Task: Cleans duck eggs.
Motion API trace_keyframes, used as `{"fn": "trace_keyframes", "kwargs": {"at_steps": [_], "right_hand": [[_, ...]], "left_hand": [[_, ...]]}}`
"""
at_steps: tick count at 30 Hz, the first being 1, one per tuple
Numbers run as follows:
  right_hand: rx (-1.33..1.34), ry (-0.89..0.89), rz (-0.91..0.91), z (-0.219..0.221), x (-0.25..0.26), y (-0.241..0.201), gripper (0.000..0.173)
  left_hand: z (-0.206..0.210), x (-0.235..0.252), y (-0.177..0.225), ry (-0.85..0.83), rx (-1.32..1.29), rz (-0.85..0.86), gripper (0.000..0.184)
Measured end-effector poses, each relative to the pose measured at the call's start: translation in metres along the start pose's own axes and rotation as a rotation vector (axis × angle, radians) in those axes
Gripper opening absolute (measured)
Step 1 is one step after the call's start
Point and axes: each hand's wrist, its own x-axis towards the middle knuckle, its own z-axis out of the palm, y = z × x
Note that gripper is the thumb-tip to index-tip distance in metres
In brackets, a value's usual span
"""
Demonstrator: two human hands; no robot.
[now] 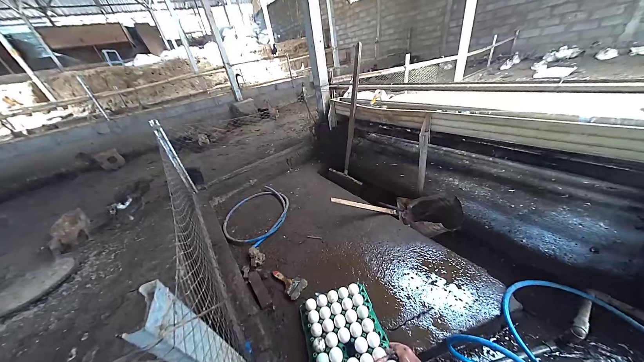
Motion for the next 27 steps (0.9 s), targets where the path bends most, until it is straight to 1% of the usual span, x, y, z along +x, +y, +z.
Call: {"fn": "trace_keyframes", "kwargs": {"at_steps": [1, 2, 3, 4, 5, 6, 7, 9, 10, 11, 13, 14, 15, 17, 18, 20, 22, 23, 24, 25, 26, 27], "right_hand": [[-0.004, 0.005, 0.001, 0.003, -0.007, 0.001, 0.037], [-0.048, 0.012, -0.039, 0.006, -0.015, 0.001, 0.041], [-0.114, 0.015, -0.119, 0.009, -0.022, 0.004, 0.043], [-0.194, 0.001, -0.221, 0.01, -0.029, 0.005, 0.041], [-0.262, -0.026, -0.309, 0.009, -0.033, 0.006, 0.039], [-0.298, -0.05, -0.354, 0.009, -0.035, 0.004, 0.038], [-0.304, -0.045, -0.346, 0.01, -0.033, 0.001, 0.036], [-0.209, -0.005, -0.225, 0.012, -0.024, -0.009, 0.032], [-0.17, -0.007, -0.168, 0.011, -0.023, -0.011, 0.034], [-0.161, -0.008, -0.162, 0.012, -0.027, -0.01, 0.035], [-0.204, -0.061, -0.249, 0.013, -0.036, 0.0, 0.038], [-0.216, -0.08, -0.281, 0.014, -0.036, 0.004, 0.038], [-0.218, -0.059, -0.286, 0.013, -0.031, 0.006, 0.037], [-0.139, 0.013, -0.185, 0.011, -0.022, 0.001, 0.034], [-0.127, 0.027, -0.141, 0.011, -0.024, 0.0, 0.035], [-0.14, -0.003, -0.199, 0.018, -0.037, 0.006, 0.036], [-0.159, -0.012, -0.287, 0.017, -0.043, 0.009, 0.033], [-0.143, 0.021, -0.283, 0.017, -0.037, 0.006, 0.032], [-0.111, 0.041, -0.229, 0.016, -0.031, 0.001, 0.031], [-0.09, 0.05, -0.161, 0.015, -0.028, -0.004, 0.032], [-0.098, 0.048, -0.137, 0.015, -0.031, -0.005, 0.034], [-0.112, 0.031, -0.17, 0.017, -0.038, -0.004, 0.035]], "left_hand": [[-0.002, -0.004, 0.004, -0.002, -0.026, 0.031, 0.044], [-0.001, -0.009, 0.013, 0.007, -0.051, 0.03, 0.042], [-0.001, -0.01, 0.021, 0.028, -0.033, 0.033, 0.041], [0.0, -0.012, 0.027, 0.048, 0.016, 0.049, 0.043], [-0.001, -0.012, 0.026, 0.055, 0.081, 0.083, 0.045], [-0.004, -0.012, 0.024, 0.052, 0.155, 0.102, 0.047], [-0.006, -0.012, 0.022, 0.048, 0.218, 0.116, 0.049], [-0.001, -0.016, 0.027, 0.059, 0.269, 0.132, 0.046], [0.002, -0.016, 0.03, 0.059, 0.276, 0.134, 0.044], [0.002, -0.014, 0.029, 0.07, 0.27, 0.145, 0.045], [-0.003, -0.008, 0.021, 0.097, 0.254, 0.136, 0.049], [-0.007, -0.008, 0.02, 0.101, 0.257, 0.107, 0.051], [-0.006, -0.012, 0.024, 0.087, 0.262, 0.078, 0.051], [0.003, -0.022, 0.038, 0.069, 0.269, 0.019, 0.046], [0.007, -0.023, 0.042, 0.091, 0.27, 0.01, 0.043], [0.004, -0.016, 0.034, 0.158, 0.302, 0.033, 0.043], [0.002, -0.014, 0.026, 0.142, 0.34, 0.071, 0.044], [-0.001, -0.012, 0.022, 0.11, 0.323, 0.08, 0.046], [-0.001, -0.013, 0.023, 0.078, 0.277, 0.075, 0.046], [0.0, -0.013, 0.024, 0.073, 0.237, 0.054, 0.045], [0.0, -0.014, 0.024, 0.078, 0.214, 0.057, 0.044], [0.0, -0.012, 0.023, 0.113, 0.22, 0.067, 0.044]]}}
